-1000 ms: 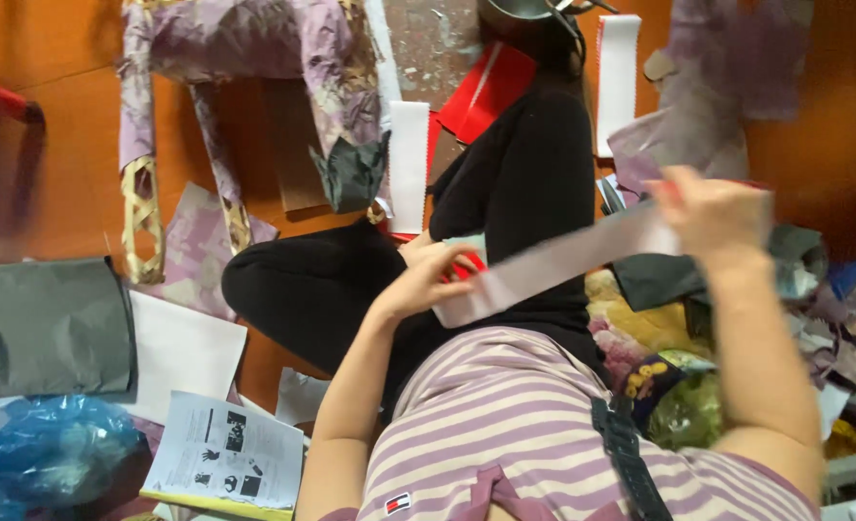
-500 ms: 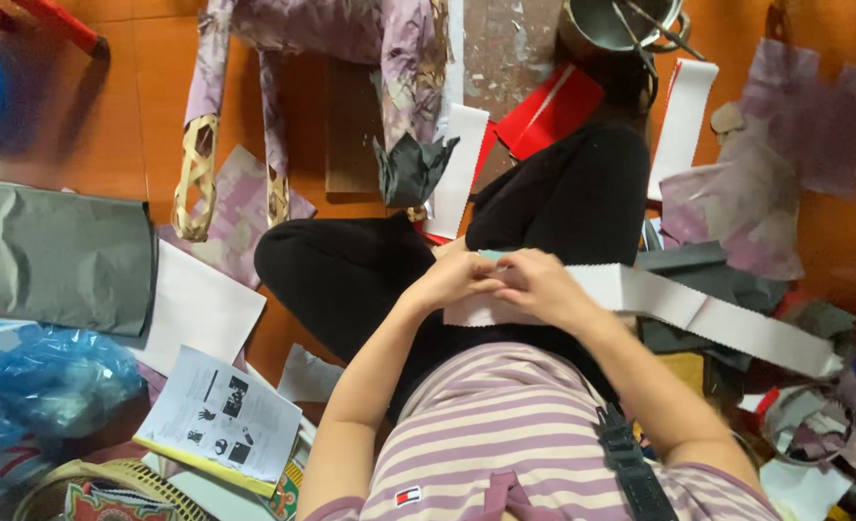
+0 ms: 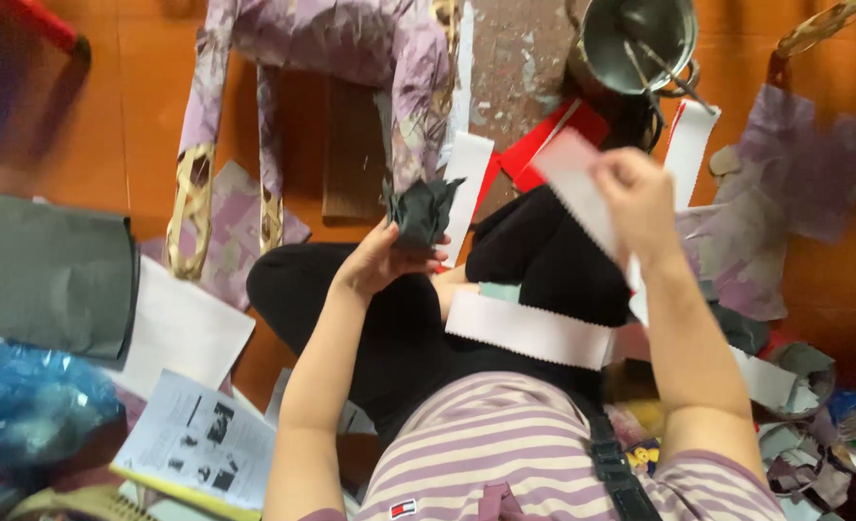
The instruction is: Crafting a paper-mache giraffe by cutting and wrapping paper strips and tape around its legs
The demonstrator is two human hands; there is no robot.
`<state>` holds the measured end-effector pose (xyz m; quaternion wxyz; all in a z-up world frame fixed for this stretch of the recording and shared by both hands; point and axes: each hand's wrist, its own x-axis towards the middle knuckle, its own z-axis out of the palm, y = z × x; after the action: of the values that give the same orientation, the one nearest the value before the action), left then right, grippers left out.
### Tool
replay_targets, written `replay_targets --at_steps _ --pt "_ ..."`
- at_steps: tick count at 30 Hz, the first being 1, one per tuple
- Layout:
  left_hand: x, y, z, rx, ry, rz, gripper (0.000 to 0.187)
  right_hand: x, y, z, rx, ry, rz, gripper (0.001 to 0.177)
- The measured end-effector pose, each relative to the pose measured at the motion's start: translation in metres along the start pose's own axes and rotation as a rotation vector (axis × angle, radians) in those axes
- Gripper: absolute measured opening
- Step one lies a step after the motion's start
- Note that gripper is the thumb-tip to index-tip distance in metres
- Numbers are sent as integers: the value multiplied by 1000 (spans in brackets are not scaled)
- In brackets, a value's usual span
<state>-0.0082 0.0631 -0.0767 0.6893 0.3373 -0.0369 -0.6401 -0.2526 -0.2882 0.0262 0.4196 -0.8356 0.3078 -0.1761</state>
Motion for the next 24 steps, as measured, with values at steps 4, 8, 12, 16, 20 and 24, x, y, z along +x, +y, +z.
replay_targets --at_steps 4,8,12,16,20,24 --pt "15 3 -8 -222 -74 11 67 117 57 -11 -343 143 -71 17" --pt "13 21 22 -233 -65 35 75 214 127 13 -961 328 -165 17" --pt "14 43 57 -180 45 -4 74 251 131 52 -804 191 5 38" --pt "15 44 57 -115 173 -61 70 267 157 74 -323 -120 511 25" --pt "14 56 71 -94 228 -71 63 239 112 63 -150 -110 478 6" --pt "24 47 66 -106 299 -30 56 185 9 25 -7 -112 607 70"
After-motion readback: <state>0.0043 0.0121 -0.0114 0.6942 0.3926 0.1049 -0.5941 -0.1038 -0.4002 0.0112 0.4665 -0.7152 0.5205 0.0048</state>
